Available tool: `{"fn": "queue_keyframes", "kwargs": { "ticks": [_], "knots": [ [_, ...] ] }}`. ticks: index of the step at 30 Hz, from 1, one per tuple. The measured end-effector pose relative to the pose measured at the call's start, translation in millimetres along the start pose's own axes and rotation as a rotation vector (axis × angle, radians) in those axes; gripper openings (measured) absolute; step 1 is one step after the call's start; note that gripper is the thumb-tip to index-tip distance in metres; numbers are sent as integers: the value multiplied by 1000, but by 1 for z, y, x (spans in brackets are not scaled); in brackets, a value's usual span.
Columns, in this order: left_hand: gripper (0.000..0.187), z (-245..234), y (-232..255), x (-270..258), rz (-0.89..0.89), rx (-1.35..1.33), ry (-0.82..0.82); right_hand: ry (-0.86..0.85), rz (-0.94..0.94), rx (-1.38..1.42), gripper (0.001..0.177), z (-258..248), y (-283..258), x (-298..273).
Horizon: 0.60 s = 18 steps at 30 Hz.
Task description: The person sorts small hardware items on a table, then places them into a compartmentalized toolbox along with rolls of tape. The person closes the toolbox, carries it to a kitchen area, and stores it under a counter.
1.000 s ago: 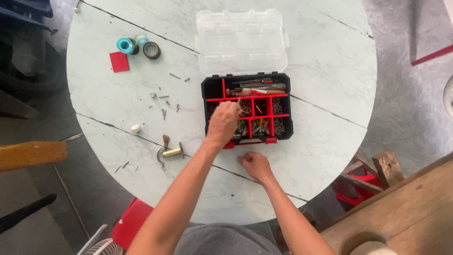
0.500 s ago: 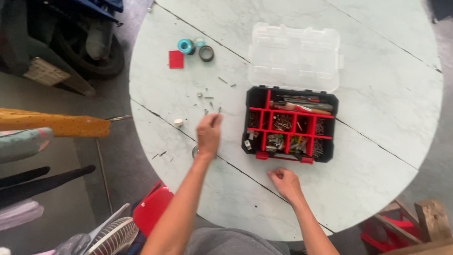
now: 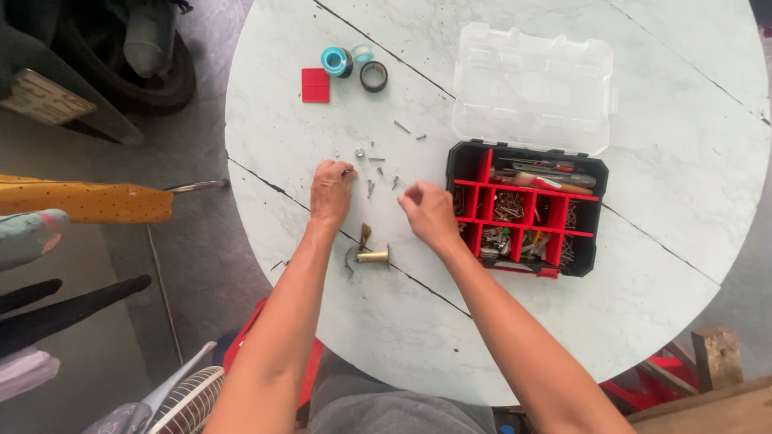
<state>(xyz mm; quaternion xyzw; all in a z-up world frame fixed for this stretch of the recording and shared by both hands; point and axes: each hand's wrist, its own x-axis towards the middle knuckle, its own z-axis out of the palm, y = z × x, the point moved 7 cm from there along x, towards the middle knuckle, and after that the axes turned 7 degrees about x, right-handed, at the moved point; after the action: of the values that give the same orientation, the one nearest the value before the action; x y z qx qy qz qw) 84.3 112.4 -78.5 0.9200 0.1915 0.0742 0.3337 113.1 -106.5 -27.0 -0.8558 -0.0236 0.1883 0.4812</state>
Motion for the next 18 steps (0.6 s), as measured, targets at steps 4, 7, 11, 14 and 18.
{"fn": "queue_keyframes", "kwargs": {
  "ticks": [4, 7, 11, 14, 18],
  "knots": [
    [6, 9, -3, 2, 35, 53, 22, 96, 26, -95, 31, 22, 2, 35],
    [4, 13, 5, -4, 86, -22, 29, 145, 45, -126, 29, 35, 8, 38],
    [7, 28, 21, -21, 84, -90, -56, 203, -42, -207, 18, 48, 14, 34],
    [7, 34, 37, -36, 215, 94, -37, 193, -133, -338, 13, 60, 22, 25],
    [21, 50, 42, -36, 328, 369, -79, 136, -233, -602, 16, 74, 35, 21]
  ]
}}
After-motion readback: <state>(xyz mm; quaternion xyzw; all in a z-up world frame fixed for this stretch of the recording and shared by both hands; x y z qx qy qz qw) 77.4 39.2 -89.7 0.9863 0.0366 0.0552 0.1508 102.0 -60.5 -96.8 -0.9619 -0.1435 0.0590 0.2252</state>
